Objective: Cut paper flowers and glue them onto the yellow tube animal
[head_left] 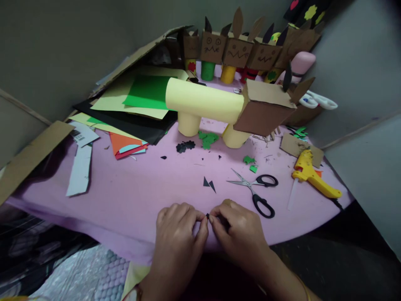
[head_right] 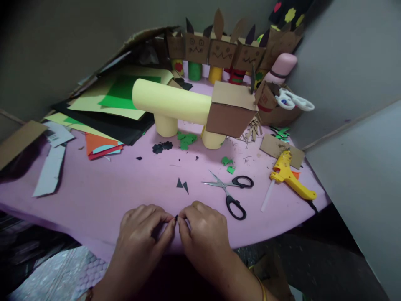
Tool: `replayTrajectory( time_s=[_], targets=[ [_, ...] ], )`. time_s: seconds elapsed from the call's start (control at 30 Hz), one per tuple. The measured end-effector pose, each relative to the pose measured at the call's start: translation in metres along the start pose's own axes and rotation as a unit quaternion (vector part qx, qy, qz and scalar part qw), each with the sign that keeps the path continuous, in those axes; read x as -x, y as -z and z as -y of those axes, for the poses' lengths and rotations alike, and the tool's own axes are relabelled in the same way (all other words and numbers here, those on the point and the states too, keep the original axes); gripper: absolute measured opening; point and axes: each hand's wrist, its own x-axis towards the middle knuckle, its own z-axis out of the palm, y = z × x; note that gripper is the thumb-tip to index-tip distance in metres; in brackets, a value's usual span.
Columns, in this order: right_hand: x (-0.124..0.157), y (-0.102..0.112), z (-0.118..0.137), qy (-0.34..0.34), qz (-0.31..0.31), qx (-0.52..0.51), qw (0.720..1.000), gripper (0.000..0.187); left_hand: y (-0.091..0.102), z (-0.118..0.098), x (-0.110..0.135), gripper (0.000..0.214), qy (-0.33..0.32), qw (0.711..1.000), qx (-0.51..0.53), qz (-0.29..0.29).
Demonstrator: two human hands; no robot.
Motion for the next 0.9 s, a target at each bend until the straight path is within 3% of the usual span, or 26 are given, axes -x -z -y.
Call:
replayTrajectory(
  time_s=[0.73,0.9],
  targets=[
    [-0.0023,0.0005,0.0028,-0.023,0.004,0.017,1.0,0.004,0.0019,-0.0027,-0.0037,0.004,0.035,0.999,0.003,0.012],
    [-0.0046,0.0037,0.0023,-0.026,0.019,0.018,0.999,0.008,0.003,-0.0025,-0.0008,0.007,0.006,1.0,0.003,0.006]
  ],
)
